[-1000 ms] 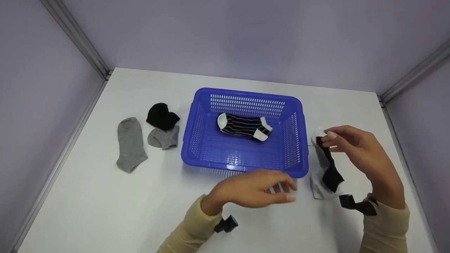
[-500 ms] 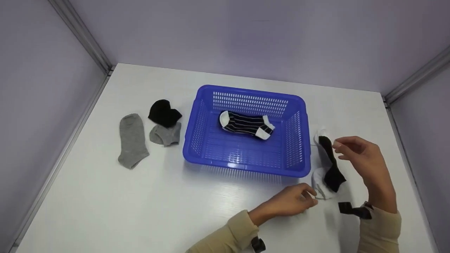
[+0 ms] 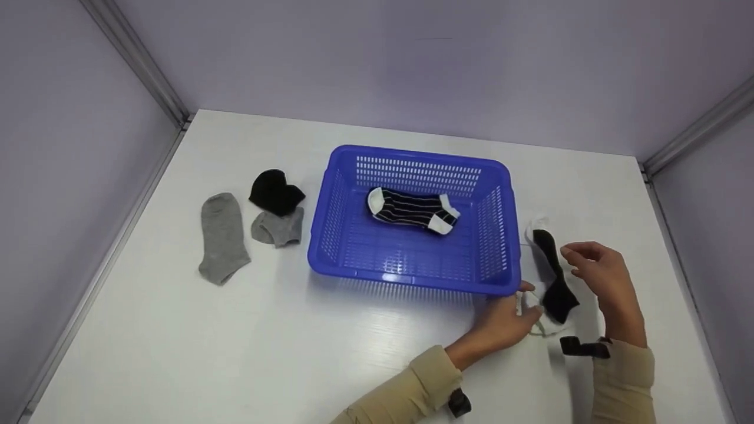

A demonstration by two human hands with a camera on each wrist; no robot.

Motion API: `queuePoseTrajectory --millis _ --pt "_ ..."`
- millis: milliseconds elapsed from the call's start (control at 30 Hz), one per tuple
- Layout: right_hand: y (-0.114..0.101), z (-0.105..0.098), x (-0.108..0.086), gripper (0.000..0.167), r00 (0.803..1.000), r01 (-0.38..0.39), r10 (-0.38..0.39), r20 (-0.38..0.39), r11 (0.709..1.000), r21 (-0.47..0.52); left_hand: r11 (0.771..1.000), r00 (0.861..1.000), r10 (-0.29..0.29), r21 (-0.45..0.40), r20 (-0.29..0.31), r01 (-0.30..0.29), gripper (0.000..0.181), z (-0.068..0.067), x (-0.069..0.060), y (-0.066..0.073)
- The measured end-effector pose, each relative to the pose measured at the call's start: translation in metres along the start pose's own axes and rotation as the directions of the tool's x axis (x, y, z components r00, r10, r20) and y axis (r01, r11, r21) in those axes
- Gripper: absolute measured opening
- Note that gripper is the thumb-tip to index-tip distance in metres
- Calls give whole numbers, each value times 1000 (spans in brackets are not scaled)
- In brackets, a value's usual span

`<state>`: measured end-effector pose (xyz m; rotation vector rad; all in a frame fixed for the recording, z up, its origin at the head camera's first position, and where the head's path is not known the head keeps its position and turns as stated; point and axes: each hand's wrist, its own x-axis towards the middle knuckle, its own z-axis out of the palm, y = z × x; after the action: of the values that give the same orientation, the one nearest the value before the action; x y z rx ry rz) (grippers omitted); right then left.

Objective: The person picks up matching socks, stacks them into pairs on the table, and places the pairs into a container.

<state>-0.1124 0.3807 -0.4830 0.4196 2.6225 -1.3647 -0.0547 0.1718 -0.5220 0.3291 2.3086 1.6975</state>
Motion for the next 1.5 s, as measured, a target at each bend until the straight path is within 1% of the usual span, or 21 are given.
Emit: queuePoseTrajectory --millis 133,200,233,300,367,433,533,567,633,800,867,933,1000,1033,1100,1167,1233,1300,1333,1400,1500 --pt "9 5 9 67 997 -67 67 44 998 -8 996 998 10 93 62 -15 52 10 9 6" --pt "13 8 11 72 994 -87 87 68 996 -8 993 996 14 119 83 -24 57 14 16 9" --pt "14 9 11 74 992 -95 95 80 995 -5 993 996 10 119 89 -21 58 16 20 11" --pt "16 11 12 76 990 -106 106 88 994 -7 997 996 -7 75 87 0 57 20 27 14" --pt "17 13 12 78 988 -114 115 100 993 -13 999 997 -43 28 69 41 55 23 33 17" --pt "17 14 12 82 986 -125 126 105 992 -20 996 995 -94 0 30 94 50 25 38 18" --pt "17 16 12 84 986 -124 126 110 992 -26 987 986 -161 -33 -37 160 41 25 42 18" --pt "17 16 12 83 987 -119 121 108 993 -27 985 984 -170 -41 -54 168 37 24 43 18" --pt "16 15 11 79 990 -102 103 101 995 -20 985 983 -167 -66 -74 162 32 23 44 17" --pt "10 10 3 68 994 -50 47 100 999 23 989 989 -99 -116 -108 87 30 23 46 16" --pt "7 8 0 64 995 -31 27 98 998 49 990 989 -95 -110 -115 83 32 25 45 16" --pt "3 5 -4 60 996 -16 10 90 997 76 990 988 -107 -101 -109 96 40 26 44 18" --pt "-1 3 -7 55 997 -3 -4 79 995 100 988 988 -124 -108 -87 115 51 28 43 21" --pt "-3 2 -9 51 997 -3 -6 73 992 123 985 988 -138 -115 -70 130 56 29 41 22" --pt "-7 -2 -15 43 998 -7 -5 65 982 191 982 989 -142 -137 -50 134 62 32 39 26" --pt "-12 -6 -22 35 999 -7 -7 54 966 258 979 990 -138 -155 -43 129 62 35 35 31" --pt "-18 -11 -31 30 999 -6 -7 38 946 323 981 991 -128 -156 -49 119 58 38 29 37" --pt "-24 -14 -40 30 999 20 -28 17 937 350 981 993 -108 -166 -56 98 54 39 22 43" --pt "-27 -16 -44 32 999 36 -41 7 938 344 980 994 -99 -178 -53 88 52 38 18 47" --pt "-34 -17 -52 34 997 70 -73 -6 937 342 976 996 -77 -209 -44 67 49 33 11 53" --pt "-45 -18 -63 34 990 141 -137 -36 931 336 965 999 -36 -262 -25 28 42 18 1 62"
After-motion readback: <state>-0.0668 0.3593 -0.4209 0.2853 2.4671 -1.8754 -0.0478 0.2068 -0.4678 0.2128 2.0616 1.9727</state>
